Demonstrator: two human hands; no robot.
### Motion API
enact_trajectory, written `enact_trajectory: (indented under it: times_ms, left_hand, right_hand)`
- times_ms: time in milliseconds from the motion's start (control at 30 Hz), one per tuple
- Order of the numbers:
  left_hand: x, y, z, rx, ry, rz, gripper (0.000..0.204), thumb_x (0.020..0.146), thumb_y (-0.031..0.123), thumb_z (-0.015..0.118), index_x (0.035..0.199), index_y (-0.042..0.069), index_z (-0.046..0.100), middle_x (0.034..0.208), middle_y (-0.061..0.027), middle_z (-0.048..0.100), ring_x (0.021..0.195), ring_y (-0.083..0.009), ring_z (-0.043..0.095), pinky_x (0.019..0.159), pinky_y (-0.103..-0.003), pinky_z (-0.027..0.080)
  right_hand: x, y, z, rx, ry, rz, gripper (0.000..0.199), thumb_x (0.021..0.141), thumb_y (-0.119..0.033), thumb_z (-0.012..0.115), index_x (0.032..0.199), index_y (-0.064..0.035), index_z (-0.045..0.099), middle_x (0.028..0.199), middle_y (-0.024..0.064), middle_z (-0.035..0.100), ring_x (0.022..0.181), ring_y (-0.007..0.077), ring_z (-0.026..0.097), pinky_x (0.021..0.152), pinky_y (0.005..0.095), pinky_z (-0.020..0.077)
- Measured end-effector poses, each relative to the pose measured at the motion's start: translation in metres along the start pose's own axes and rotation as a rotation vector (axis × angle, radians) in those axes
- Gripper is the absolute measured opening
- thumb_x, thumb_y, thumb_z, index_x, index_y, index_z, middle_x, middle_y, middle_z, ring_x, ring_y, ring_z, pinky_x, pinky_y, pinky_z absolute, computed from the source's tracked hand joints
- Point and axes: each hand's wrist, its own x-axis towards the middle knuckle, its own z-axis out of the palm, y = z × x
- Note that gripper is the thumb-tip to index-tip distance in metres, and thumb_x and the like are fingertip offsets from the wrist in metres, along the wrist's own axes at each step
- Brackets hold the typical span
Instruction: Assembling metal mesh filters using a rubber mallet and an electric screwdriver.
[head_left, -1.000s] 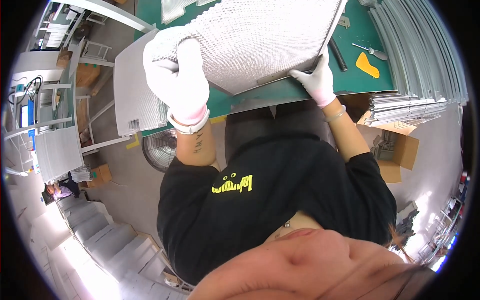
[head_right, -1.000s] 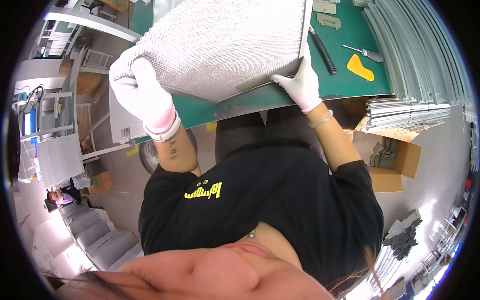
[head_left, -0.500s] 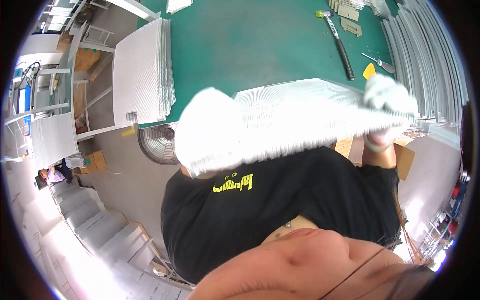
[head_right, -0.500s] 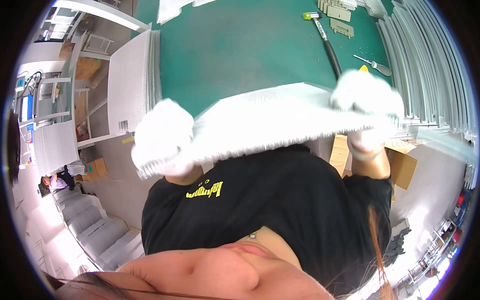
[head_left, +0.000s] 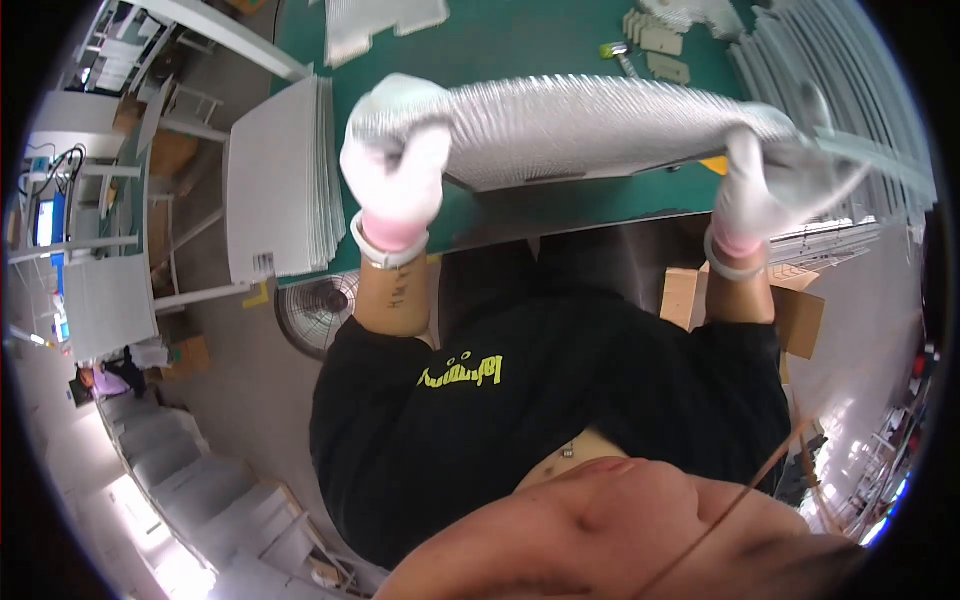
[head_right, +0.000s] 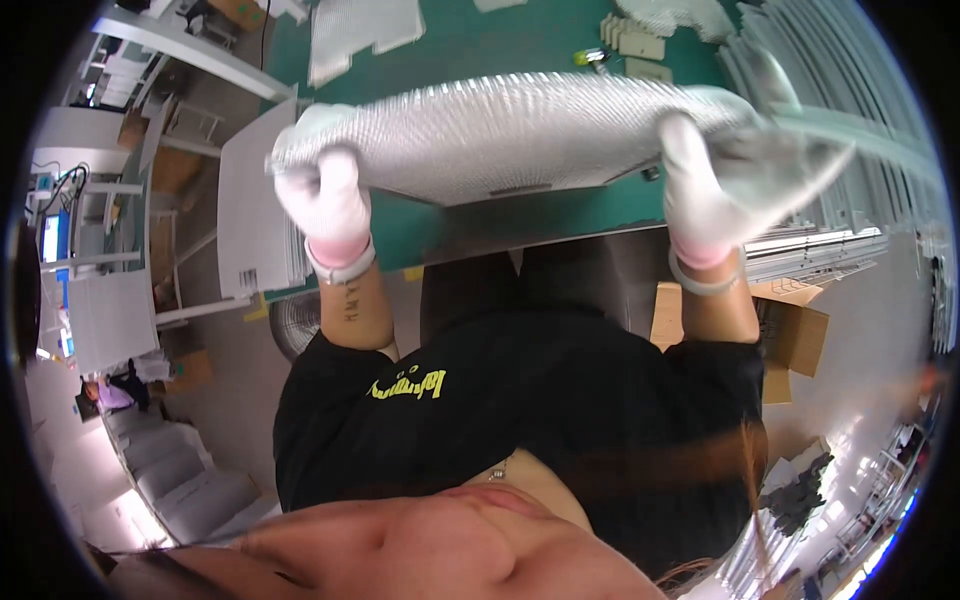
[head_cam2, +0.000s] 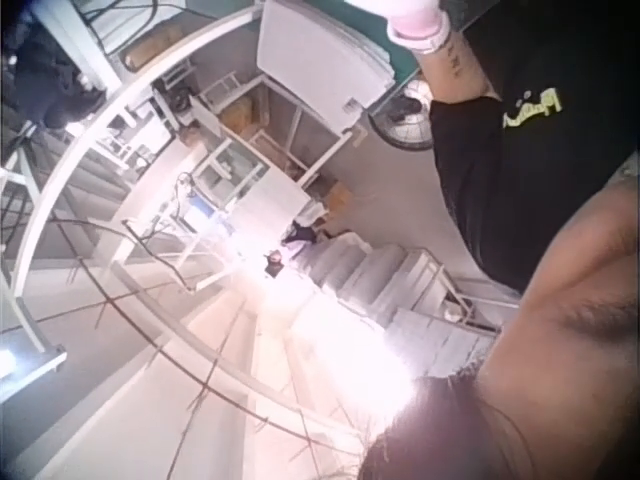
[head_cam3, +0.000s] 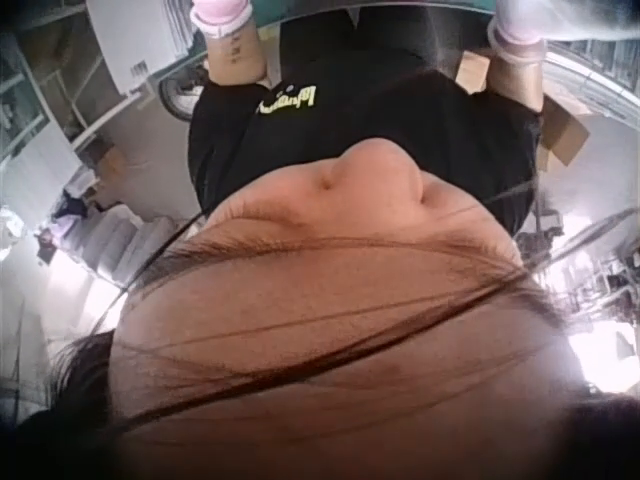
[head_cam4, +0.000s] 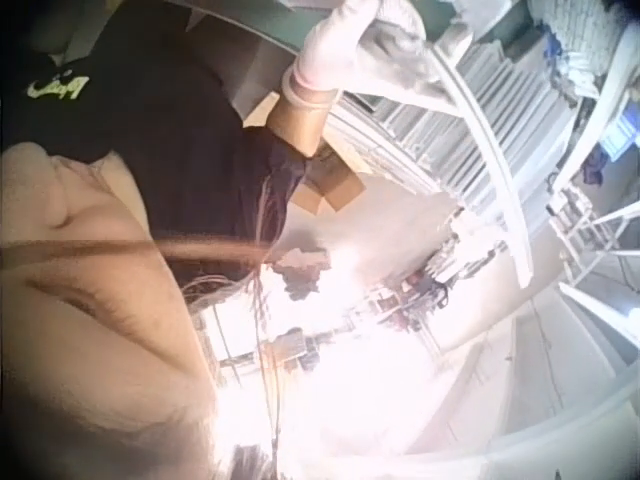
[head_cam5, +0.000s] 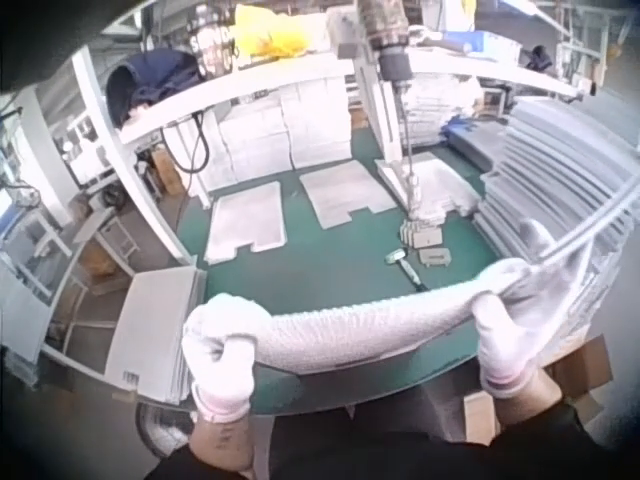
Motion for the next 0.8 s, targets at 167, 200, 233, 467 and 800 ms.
enact_trajectory:
  times_ms: [167,200,233,467,800]
  left_hand:
    - [0.016,-0.009,0.009,0.07,0.161,-0.122,0.013,0.09,-0.006,0.063,0.102,-0.001,0.063,0.097,-0.004,0.065,0.085,-0.0107,0.059,0.078,-0.024,0.047]
    - [0.015,-0.01,0.005,0.148,0.152,-0.133,0.013,0.09,-0.006,0.063,0.101,-0.001,0.063,0.096,-0.0038,0.065,0.084,-0.0106,0.059,0.078,-0.024,0.047]
    - [0.015,-0.009,0.002,0.251,0.117,-0.102,0.011,0.089,-0.007,0.063,0.098,-0.001,0.064,0.095,-0.0041,0.065,0.084,-0.0111,0.059,0.078,-0.025,0.047]
    - [0.015,-0.013,0.002,0.216,0.118,-0.135,0.011,0.088,-0.006,0.063,0.097,-0.002,0.065,0.096,-0.0055,0.066,0.086,-0.0125,0.061,0.079,-0.025,0.048]
    - [0.04,0.04,-0.007,0.136,-0.23,-0.227,0.018,0.083,-0.004,0.072,0.101,-0.002,0.068,0.09,-0.0045,0.07,0.079,-0.0106,0.064,0.069,-0.025,0.052]
  right_hand:
    - [0.027,0.032,-0.001,0.022,-0.299,-0.011,0.103,0.083,-0.005,0.081,0.16,-0.0061,0.013,0.129,0.0209,0.062,0.097,0.0192,0.067,0.077,0.0279,0.054]
    - [0.032,0.035,-0.007,-0.033,-0.419,-0.048,0.103,0.085,0.001,0.077,0.161,-0.0054,0.008,0.128,0.0224,0.06,0.107,0.0218,0.064,0.084,0.0302,0.0541]
    - [0.037,0.032,-0.014,-0.142,-0.499,-0.022,0.094,0.087,0.003,0.074,0.161,-0.0056,0.017,0.134,0.0192,0.059,0.116,0.0252,0.063,0.089,0.0325,0.0543]
    - [0.104,0.012,-0.027,-0.19,-0.997,-0.133,0.043,0.086,-0.005,0.073,0.129,-0.0047,0.067,0.119,0.0121,0.072,0.102,0.0265,0.071,0.091,0.0328,0.0561]
    - [0.134,-0.026,-0.006,-0.277,-1.348,-0.473,0.039,0.086,-0.002,0.071,0.124,-0.007,0.069,0.108,0.0138,0.073,0.094,0.029,0.071,0.086,0.0329,0.0569]
